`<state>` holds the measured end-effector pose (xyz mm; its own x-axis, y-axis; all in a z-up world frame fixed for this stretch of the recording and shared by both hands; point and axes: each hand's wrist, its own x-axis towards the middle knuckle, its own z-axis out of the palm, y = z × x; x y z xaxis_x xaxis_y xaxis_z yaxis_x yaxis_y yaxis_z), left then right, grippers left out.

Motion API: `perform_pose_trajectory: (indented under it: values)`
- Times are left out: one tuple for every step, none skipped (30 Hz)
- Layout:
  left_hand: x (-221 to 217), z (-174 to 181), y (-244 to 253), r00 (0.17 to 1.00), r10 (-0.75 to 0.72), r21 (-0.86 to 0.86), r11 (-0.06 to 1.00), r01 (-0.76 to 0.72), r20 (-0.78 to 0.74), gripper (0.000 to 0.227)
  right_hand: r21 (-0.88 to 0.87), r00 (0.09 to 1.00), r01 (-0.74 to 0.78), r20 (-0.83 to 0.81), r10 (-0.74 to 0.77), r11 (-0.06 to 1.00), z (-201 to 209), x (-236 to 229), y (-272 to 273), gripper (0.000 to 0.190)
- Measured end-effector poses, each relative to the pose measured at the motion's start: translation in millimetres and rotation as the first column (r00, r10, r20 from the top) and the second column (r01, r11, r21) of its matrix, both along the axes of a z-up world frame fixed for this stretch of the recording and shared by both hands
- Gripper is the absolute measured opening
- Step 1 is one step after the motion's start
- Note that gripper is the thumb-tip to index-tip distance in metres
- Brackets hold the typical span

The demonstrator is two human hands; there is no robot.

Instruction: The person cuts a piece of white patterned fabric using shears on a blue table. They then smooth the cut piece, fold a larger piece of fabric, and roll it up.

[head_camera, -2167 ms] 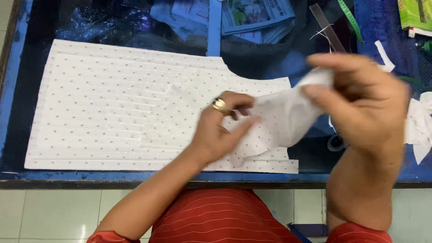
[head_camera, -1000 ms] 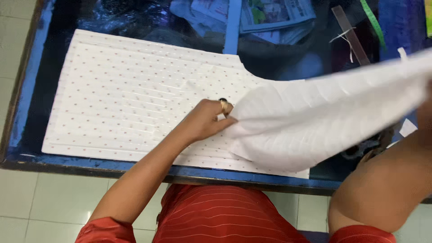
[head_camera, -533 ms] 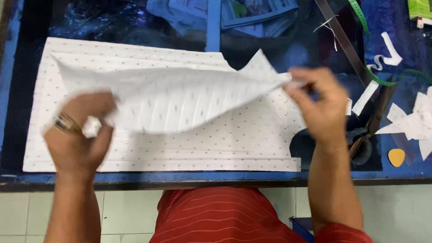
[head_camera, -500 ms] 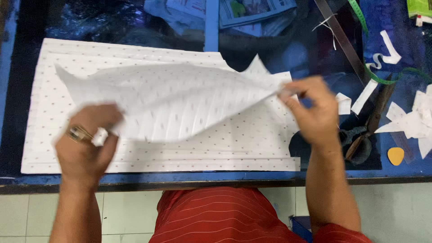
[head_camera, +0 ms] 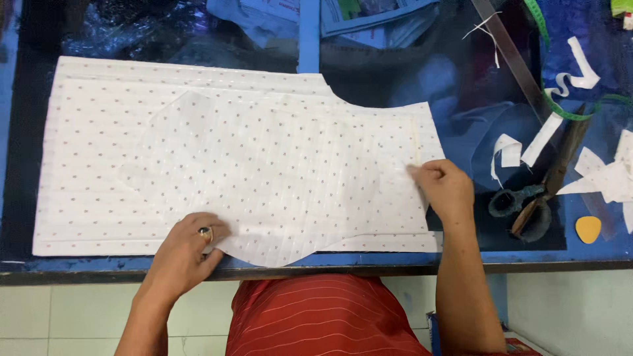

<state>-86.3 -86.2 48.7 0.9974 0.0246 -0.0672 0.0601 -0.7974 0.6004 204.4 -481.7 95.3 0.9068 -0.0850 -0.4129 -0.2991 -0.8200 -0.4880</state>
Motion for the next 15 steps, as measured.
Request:
perform_pose_trajectory:
  values:
    - [5.0, 10.5, 0.4, 1.0, 0.004, 0.004, 1.0, -0.004, -0.001, 0.035, 0.004, 1.0, -0.004, -0.001, 0.004, 1.0, -8.0, -1.3, 1.3, 0.038]
    - [10.5, 20.8, 0.7, 0.973, 0.109, -0.064, 0.99, -0.125, -0.204, 0.038, -0.039, 0.992, -0.121, 0.021, 0.122, 0.992, -16.1, -2.5, 2.3, 0.035]
    - [16.0, 31.0, 1.2, 0.895, 0.193, -0.106, 0.961, -0.255, -0.403, 0.041, -0.084, 0.97, -0.235, 0.039, 0.239, 0.968, -24.3, -3.8, 3.6, 0.034]
    - [18.9, 31.7, 7.1, 0.894, 0.198, -0.104, 0.96, -0.26, -0.403, 0.041, -0.082, 0.969, -0.24, 0.039, 0.244, 0.967, -28.9, -3.9, 1.6, 0.034]
    - [21.6, 32.3, 13.6, 0.927, 0.223, -0.095, 0.96, -0.262, -0.3, 0.038, -0.05, 0.957, -0.259, 0.121, 0.263, 0.965, -33.7, -4.2, 0.2, 0.029]
    - [23.1, 32.9, 19.8, 0.949, 0.247, -0.087, 0.96, -0.268, -0.195, 0.034, -0.018, 0.938, -0.285, 0.202, 0.283, 0.958, -38.7, -4.0, -0.5, 0.025]
    - [27.0, 33.9, 29.4, 0.947, 0.256, -0.085, 0.957, -0.276, -0.196, 0.034, -0.016, 0.936, -0.293, 0.201, 0.29, 0.956, -55.3, 0.9, -7.8, 0.025]
    - [29.4, 35.2, 39.2, 0.917, 0.343, -0.163, 0.912, -0.377, -0.204, 0.035, 0.205, 0.962, -0.227, 0.198, 0.186, 0.952, -72.3, 5.5, -14.2, 0.023]
    - [31.5, 36.6, 49.0, 0.879, 0.425, -0.237, 0.85, -0.47, -0.218, 0.037, 0.417, 0.982, -0.148, 0.169, 0.084, 0.897, -89.2, 10.2, -20.5, 0.028]
    - [33.5, 31.1, 62.3, 0.877, 0.43, -0.238, 0.847, -0.474, -0.217, 0.037, 0.416, 0.981, -0.153, 0.17, 0.089, 0.896, -78.7, 8.6, -13.2, 0.028]
    - [35.9, 25.6, 75.2, 0.842, 0.506, -0.209, 0.817, -0.537, -0.186, 0.036, 0.416, 0.982, -0.145, 0.17, 0.08, 0.898, -68.1, 7.4, -6.3, 0.032]
    - [40.7, 19.2, 87.5, 0.806, 0.573, -0.186, 0.784, -0.592, -0.152, 0.035, 0.412, 0.983, -0.133, 0.172, 0.066, 0.901, -56.6, 5.9, -1.7, 0.035]
    - [47.1, 9.1, 97.4, 0.806, 0.572, -0.191, 0.784, -0.591, -0.152, 0.035, 0.408, 0.982, -0.133, 0.175, 0.066, 0.903, -60.3, 9.7, -4.0, 0.035]
    - [53.4, -0.4, 108.4, 0.771, 0.633, -0.071, 0.768, -0.636, -0.063, 0.027, 0.338, 0.973, -0.122, 0.226, 0.046, 0.933, -64.8, 12.5, -5.6, 0.031]
    - [60.2, -9.7, 119.3, 0.734, 0.678, 0.044, 0.733, -0.679, 0.036, 0.022, 0.267, 0.96, -0.107, 0.278, 0.029, 0.958, -69.1, 15.6, -7.3, 0.028]
